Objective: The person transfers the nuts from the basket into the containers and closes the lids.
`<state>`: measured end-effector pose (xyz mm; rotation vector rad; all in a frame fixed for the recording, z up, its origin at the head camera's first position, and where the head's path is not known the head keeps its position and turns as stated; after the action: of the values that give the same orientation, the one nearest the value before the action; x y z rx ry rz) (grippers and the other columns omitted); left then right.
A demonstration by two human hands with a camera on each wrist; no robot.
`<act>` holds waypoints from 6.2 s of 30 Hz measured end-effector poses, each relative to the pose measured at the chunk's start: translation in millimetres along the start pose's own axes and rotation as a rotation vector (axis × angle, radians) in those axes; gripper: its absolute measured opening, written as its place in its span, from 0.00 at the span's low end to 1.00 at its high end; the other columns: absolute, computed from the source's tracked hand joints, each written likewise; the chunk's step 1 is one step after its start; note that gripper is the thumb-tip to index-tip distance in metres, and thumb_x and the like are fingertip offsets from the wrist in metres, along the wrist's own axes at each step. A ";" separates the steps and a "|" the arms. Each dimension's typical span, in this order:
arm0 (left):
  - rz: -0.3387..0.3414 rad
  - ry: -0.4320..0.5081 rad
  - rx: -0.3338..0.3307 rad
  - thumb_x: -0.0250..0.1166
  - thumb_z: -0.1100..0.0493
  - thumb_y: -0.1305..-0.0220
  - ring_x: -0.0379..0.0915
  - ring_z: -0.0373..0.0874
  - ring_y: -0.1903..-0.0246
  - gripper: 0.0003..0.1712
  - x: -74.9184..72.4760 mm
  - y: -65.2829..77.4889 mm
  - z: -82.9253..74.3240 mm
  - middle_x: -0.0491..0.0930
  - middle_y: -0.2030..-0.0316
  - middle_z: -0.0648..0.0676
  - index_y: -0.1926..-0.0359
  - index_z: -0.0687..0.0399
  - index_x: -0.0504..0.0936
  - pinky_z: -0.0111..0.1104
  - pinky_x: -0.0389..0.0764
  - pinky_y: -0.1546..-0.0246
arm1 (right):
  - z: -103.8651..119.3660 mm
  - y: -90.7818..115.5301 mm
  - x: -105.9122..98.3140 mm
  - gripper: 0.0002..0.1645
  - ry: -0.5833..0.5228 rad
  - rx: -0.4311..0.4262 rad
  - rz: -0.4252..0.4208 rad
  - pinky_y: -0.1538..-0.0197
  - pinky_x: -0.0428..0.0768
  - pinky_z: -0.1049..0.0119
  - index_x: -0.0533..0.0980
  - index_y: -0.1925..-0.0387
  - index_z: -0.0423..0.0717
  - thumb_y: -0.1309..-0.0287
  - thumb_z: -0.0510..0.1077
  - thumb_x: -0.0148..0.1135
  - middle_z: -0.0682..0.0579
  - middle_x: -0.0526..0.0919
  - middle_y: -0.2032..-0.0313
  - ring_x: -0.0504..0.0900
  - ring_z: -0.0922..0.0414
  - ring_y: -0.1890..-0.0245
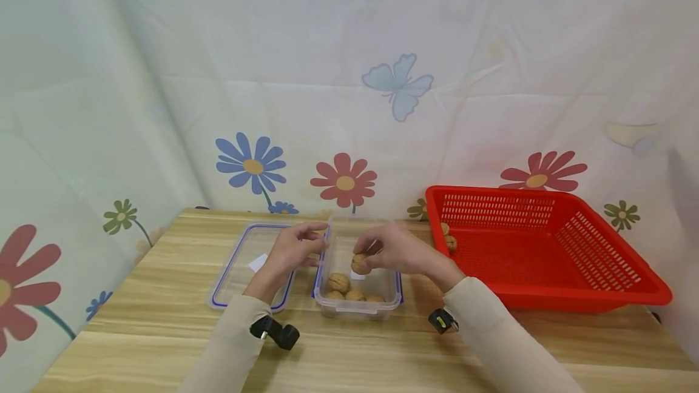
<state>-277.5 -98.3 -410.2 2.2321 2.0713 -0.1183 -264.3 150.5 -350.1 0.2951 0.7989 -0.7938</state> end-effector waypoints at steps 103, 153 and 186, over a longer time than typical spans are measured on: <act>0.003 0.010 0.005 0.69 0.68 0.32 0.86 0.54 0.57 0.27 -1.1 -2.8 6.8 0.83 0.48 0.63 0.33 0.59 0.82 0.38 0.92 0.63 | -75.4 67.3 -137.3 0.28 0.107 0.352 -0.160 0.39 0.85 0.43 0.78 0.33 0.37 0.30 0.43 0.70 0.39 0.83 0.39 0.79 0.42 0.41; -0.003 0.010 0.004 0.70 0.68 0.33 0.86 0.53 0.58 0.27 -0.1 -1.6 4.0 0.84 0.50 0.63 0.33 0.60 0.82 0.38 0.92 0.65 | -119.4 69.5 -126.5 0.27 0.140 0.429 0.024 0.41 0.84 0.42 0.85 0.40 0.45 0.40 0.48 0.79 0.50 0.87 0.48 0.80 0.49 0.49; 0.003 0.022 0.008 0.68 0.69 0.32 0.86 0.54 0.57 0.27 -0.8 -2.9 4.9 0.84 0.49 0.65 0.32 0.60 0.81 0.38 0.92 0.65 | 0.1 65.6 -128.3 0.22 0.194 0.220 -0.197 0.47 0.87 0.64 0.86 0.40 0.51 0.33 0.49 0.75 0.54 0.88 0.48 0.83 0.51 0.49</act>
<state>-280.3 -99.4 -414.9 2.2517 2.0820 -0.1022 -272.0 261.9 -259.0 0.5012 0.9331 -1.0523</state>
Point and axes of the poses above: each hand's wrist, its own y-axis away from the middle knuckle, its own x-axis out of the palm, z = x × y, the point moved 1 cm from there along -y, towards the middle knuckle
